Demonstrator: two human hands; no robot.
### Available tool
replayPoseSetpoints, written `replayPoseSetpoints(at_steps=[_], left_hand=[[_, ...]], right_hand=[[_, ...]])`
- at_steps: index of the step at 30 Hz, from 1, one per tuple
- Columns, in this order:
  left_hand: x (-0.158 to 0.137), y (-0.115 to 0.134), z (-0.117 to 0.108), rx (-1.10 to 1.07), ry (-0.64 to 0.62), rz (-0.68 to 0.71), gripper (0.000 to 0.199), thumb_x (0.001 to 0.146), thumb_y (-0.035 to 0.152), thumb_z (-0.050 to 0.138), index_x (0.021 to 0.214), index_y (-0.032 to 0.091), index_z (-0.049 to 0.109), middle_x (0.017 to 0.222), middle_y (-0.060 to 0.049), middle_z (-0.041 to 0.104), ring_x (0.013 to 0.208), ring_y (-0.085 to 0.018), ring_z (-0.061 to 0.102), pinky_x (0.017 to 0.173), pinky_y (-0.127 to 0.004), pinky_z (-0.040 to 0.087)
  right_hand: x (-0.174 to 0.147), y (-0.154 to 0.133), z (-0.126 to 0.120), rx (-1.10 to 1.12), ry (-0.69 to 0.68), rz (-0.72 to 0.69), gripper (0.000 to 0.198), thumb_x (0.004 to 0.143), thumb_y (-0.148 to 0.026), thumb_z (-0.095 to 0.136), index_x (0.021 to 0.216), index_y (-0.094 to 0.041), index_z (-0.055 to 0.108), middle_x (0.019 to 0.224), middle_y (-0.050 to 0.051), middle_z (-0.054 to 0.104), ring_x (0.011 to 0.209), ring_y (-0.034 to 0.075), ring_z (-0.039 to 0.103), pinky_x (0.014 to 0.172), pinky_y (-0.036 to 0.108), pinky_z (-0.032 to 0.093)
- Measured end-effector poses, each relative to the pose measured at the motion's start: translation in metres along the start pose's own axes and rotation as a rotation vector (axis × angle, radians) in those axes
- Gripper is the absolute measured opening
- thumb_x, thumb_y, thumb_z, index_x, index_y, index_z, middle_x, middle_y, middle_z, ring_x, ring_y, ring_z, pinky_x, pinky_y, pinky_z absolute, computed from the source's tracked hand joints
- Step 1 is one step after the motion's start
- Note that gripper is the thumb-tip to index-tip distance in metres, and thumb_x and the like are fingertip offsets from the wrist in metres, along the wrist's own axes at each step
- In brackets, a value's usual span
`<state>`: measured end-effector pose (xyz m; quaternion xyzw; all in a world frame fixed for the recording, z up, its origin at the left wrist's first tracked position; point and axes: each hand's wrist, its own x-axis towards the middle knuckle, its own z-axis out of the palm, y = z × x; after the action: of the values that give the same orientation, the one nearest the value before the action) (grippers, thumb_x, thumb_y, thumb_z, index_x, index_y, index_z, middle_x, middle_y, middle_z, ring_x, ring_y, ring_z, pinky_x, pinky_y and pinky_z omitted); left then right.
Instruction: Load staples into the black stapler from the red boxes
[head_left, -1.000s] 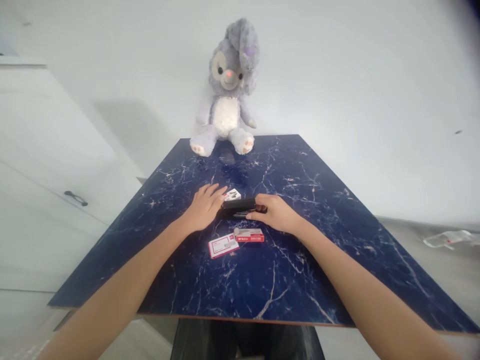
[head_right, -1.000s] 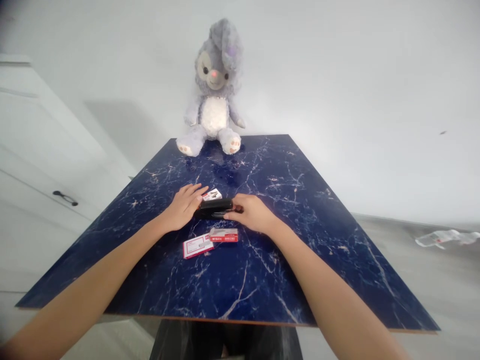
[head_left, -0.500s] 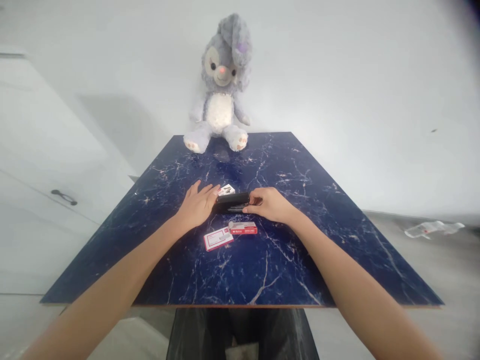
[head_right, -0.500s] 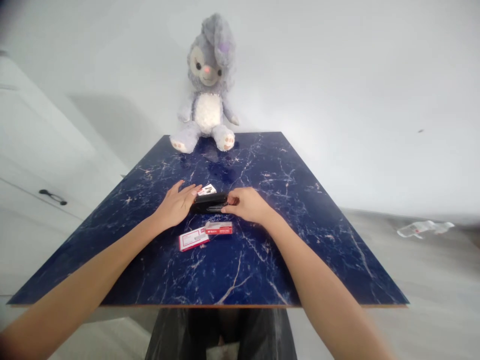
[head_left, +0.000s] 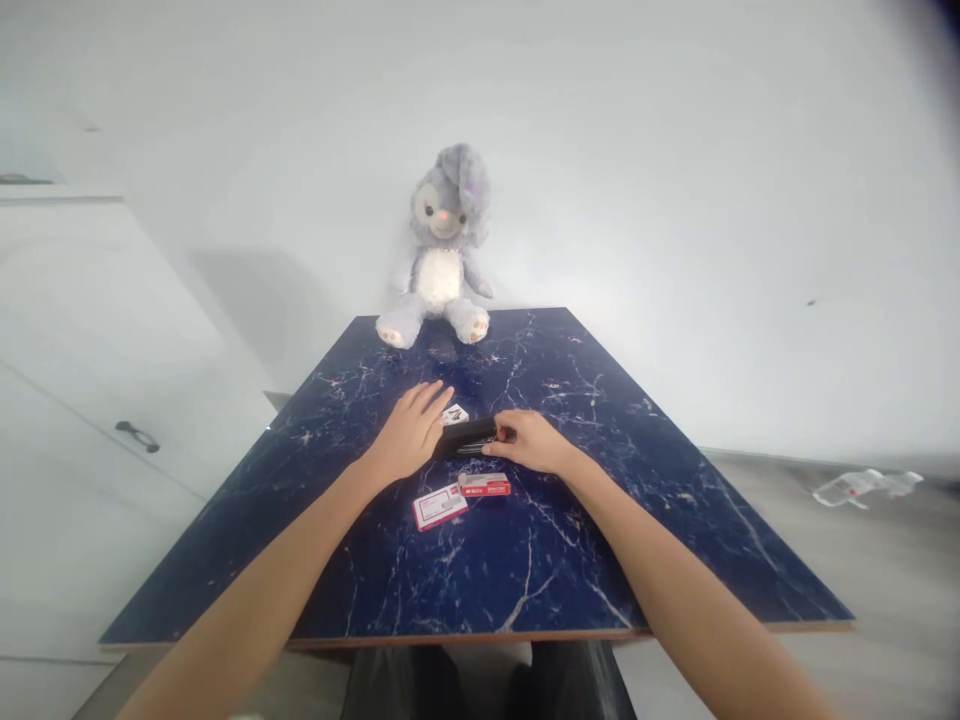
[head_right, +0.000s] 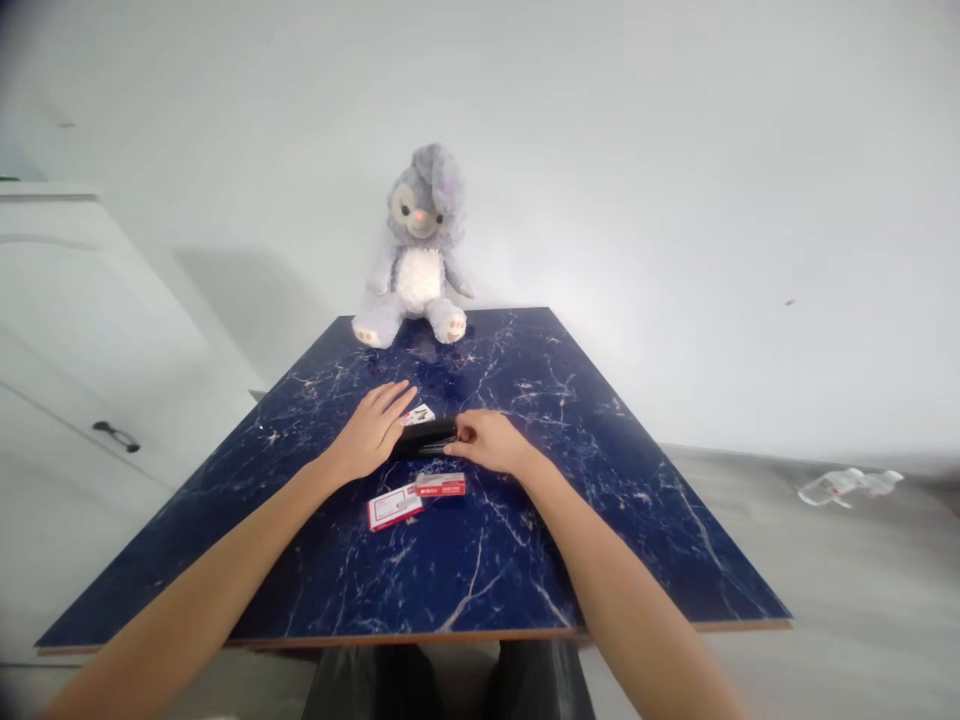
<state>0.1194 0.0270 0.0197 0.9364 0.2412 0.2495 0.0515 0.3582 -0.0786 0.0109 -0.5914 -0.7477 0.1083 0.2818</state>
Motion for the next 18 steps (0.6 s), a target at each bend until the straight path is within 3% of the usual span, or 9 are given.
replayPoseSetpoints(at_steps=[2, 6, 11, 15, 18], left_hand=[[0.013, 0.007, 0.0, -0.112, 0.011, 0.048, 0.047, 0.099, 0.023, 0.036, 0.144, 0.025, 0.051, 0.149, -0.007, 0.05, 0.138, -0.026, 0.041, 0.118, -0.05, 0.031], [0.034, 0.013, 0.01, -0.261, 0.068, -0.042, 0.043, 0.103, 0.03, 0.031, 0.132, 0.024, 0.061, 0.134, -0.005, 0.062, 0.128, -0.023, 0.05, 0.113, -0.044, 0.039], [0.036, 0.007, 0.014, -0.298, -0.119, 0.062, 0.048, 0.105, 0.037, 0.026, 0.127, 0.026, 0.067, 0.132, -0.002, 0.066, 0.132, -0.024, 0.044, 0.116, -0.048, 0.033], [0.035, 0.002, 0.012, -0.29, -0.256, 0.128, 0.042, 0.099, 0.047, 0.045, 0.126, 0.025, 0.068, 0.13, -0.005, 0.067, 0.13, -0.027, 0.046, 0.112, -0.049, 0.038], [0.038, -0.003, 0.014, -0.277, -0.31, 0.137, 0.053, 0.092, 0.053, 0.058, 0.137, 0.026, 0.06, 0.139, -0.006, 0.061, 0.132, -0.029, 0.043, 0.11, -0.05, 0.04]], right_hand=[[0.002, -0.004, 0.003, 0.004, -0.008, -0.006, 0.031, 0.076, -0.041, 0.079, 0.073, -0.019, 0.057, 0.069, -0.003, 0.06, 0.063, 0.012, 0.051, 0.06, 0.024, 0.031], [0.004, -0.005, 0.005, 0.06, -0.038, -0.001, 0.036, 0.077, -0.048, 0.077, 0.074, -0.019, 0.056, 0.065, -0.005, 0.056, 0.058, 0.01, 0.046, 0.057, 0.024, 0.028], [-0.001, 0.006, 0.004, 0.143, -0.012, -0.052, 0.034, 0.083, -0.041, 0.074, 0.07, -0.018, 0.052, 0.066, -0.006, 0.053, 0.06, 0.009, 0.045, 0.058, 0.022, 0.03], [-0.001, 0.011, 0.004, 0.138, -0.017, -0.133, 0.032, 0.084, -0.037, 0.074, 0.072, -0.019, 0.051, 0.068, -0.005, 0.053, 0.06, 0.009, 0.044, 0.059, 0.022, 0.031], [0.0, 0.012, 0.004, 0.123, -0.025, -0.161, 0.031, 0.086, -0.036, 0.072, 0.073, -0.019, 0.049, 0.069, -0.005, 0.052, 0.06, 0.01, 0.045, 0.059, 0.023, 0.031]])
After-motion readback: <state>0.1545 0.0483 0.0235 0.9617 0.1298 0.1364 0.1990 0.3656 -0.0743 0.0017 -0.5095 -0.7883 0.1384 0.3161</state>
